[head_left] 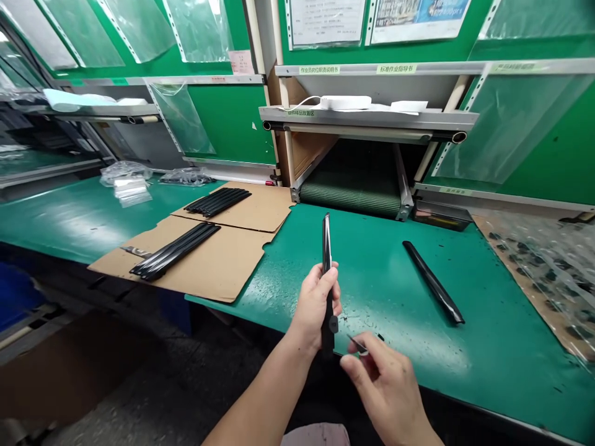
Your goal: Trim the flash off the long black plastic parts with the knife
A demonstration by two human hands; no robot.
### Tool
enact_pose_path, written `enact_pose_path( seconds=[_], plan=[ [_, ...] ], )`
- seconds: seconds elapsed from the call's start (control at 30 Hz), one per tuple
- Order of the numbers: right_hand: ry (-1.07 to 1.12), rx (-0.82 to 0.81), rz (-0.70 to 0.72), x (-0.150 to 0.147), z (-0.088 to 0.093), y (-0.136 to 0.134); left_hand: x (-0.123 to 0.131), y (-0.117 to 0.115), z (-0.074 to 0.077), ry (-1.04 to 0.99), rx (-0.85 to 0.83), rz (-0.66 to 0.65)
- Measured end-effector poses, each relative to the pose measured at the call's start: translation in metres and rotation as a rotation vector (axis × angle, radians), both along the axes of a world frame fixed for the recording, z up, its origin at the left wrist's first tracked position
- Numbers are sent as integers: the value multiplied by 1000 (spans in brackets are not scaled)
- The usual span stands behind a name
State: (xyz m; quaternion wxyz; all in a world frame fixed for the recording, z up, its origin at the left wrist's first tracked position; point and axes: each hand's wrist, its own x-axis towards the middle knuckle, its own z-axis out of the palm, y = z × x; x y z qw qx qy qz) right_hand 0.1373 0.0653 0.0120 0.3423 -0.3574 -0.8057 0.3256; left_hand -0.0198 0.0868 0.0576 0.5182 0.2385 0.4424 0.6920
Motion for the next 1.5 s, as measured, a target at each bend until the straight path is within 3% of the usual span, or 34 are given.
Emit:
enact_pose_path(
  seconds=[0.07,0.17,0.43,0.7,1.13,1.37,1.43,1.5],
  plan=[
    [-65,191,12,-6,4,-2,2,-1,-3,-25,-9,-19],
    [-129,337,1,-13,9,1,4,-2,-4,-75,-4,-55],
    [-165,504,2,-16,8,4,6,-2,-5,-200,-1,-119],
    [-123,596,-106,-18,7,-2,7,-1,-5,-273,-7,-28],
    [-147,574,-136,-19,2,-2,9,-1,-5,-312,-57,72],
    [-95,625,-13,-11,-4,-9,7,-4,-5,-223,-19,68],
    [-33,525,30,-6,-6,-14,5,-4,-6,-202,-7,54],
    [51,316,44,0,-6,-17,3,-4,-7,-178,-3,41]
  ],
)
